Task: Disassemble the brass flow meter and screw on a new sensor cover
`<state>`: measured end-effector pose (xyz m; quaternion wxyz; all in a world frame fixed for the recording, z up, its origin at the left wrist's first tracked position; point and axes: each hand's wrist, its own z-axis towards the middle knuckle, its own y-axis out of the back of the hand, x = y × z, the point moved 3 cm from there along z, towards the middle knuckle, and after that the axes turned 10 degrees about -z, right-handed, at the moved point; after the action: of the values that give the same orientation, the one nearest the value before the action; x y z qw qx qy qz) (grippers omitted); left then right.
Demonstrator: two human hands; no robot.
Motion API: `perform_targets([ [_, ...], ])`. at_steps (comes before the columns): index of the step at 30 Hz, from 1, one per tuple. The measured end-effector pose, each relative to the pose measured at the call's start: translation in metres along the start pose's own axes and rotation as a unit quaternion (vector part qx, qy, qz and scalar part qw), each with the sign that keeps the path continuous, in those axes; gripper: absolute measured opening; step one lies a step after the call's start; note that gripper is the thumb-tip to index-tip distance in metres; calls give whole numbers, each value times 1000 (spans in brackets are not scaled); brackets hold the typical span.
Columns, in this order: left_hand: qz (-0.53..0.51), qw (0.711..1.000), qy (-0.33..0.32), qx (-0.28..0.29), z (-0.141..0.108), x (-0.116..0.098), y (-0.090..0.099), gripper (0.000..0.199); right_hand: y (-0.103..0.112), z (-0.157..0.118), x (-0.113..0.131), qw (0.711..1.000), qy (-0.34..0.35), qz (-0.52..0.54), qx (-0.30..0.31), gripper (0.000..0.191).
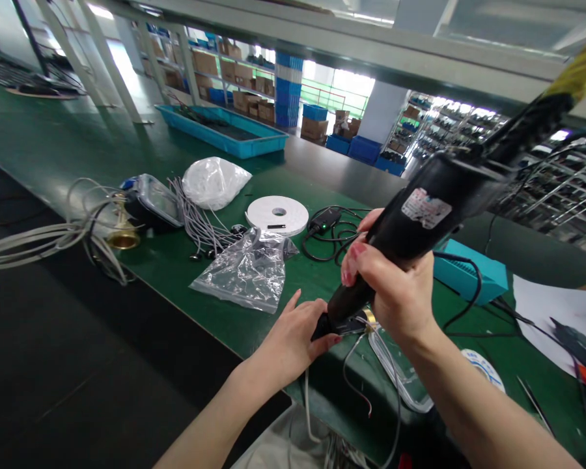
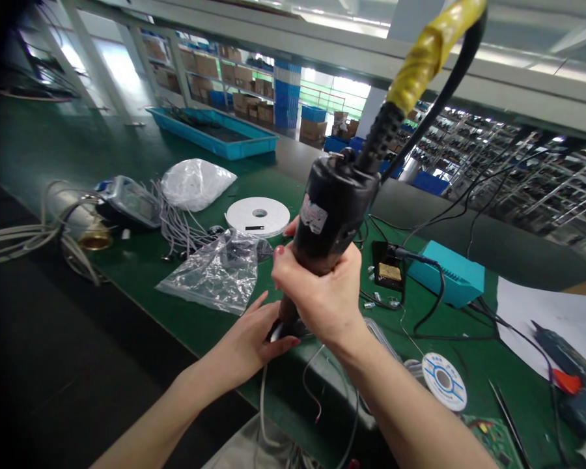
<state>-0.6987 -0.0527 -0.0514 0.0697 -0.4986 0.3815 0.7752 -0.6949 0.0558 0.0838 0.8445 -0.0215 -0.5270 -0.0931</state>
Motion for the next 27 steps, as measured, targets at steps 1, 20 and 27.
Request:
perform_targets([
  [1,1,1000,0,0,0,1,-1,26,-1,0,0,1000,1,0,-10,19],
  [20,30,998,15,-48,-6,-10,-2,34,12,1,0,998,13,24,-56,15],
  [27,51,997,5,-55,-6,-11,-1,43,33,4,13,996,41,7,-83,20],
])
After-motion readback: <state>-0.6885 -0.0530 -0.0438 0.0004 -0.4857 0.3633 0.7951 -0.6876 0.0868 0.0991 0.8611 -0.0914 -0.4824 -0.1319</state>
